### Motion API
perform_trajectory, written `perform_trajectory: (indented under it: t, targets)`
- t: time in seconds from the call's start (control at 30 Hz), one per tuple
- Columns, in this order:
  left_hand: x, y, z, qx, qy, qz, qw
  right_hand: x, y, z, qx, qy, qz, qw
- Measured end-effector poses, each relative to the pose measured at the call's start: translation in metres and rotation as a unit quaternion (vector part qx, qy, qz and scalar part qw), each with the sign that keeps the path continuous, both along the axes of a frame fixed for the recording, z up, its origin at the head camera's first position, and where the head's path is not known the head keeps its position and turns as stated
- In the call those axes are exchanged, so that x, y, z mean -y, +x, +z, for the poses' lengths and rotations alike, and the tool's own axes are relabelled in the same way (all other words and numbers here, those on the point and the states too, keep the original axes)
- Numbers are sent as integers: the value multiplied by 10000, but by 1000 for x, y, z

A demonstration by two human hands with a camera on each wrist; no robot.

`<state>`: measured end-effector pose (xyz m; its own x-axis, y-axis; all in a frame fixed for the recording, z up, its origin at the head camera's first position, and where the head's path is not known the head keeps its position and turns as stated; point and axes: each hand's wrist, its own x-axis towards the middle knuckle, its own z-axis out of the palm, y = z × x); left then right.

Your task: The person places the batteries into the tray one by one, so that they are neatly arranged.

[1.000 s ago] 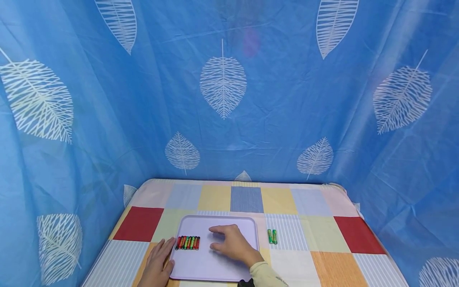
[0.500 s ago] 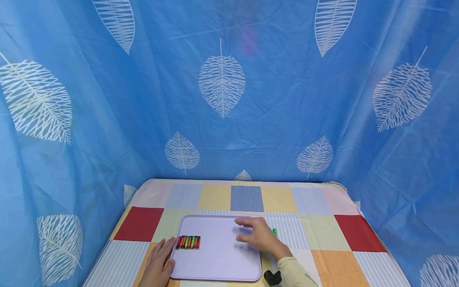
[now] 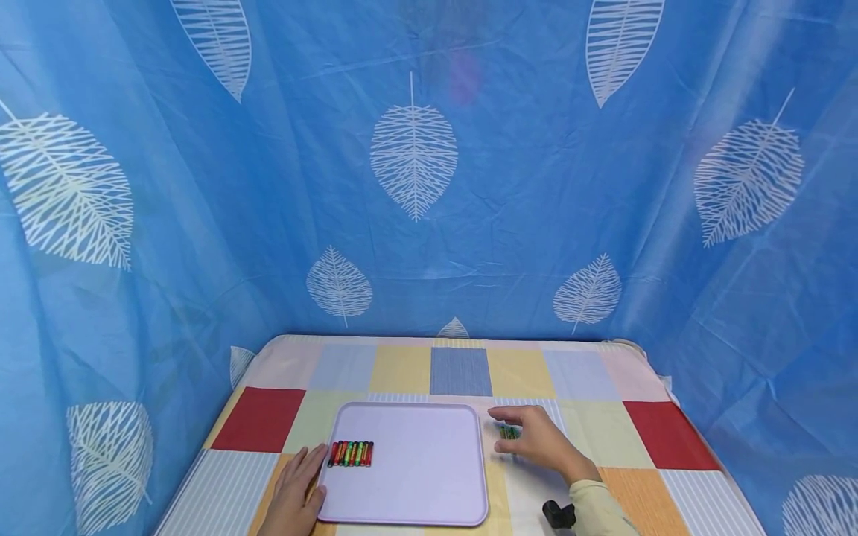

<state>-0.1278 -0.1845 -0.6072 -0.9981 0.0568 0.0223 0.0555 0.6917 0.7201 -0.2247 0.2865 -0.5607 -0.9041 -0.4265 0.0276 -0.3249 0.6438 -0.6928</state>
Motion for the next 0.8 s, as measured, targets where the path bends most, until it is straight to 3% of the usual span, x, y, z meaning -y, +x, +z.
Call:
perform_trajectory:
  t: [0.27,0.47,0.7,0.8]
  targets:
    - [1,-1,-1,23,23,75,10000,-16,7,-10,-73,458,-379,9982]
    - [1,-1,-2,-42,-14,29,10000,-17,14,-20,-437,559,-664,9953]
    - [1,0,-2,-81,65,4,9999,-12,15,-12,-156,365,-966,9945]
    - [1,0,-1,-60,19,17,10000,-6,13,-7,-263,191,-815,9961]
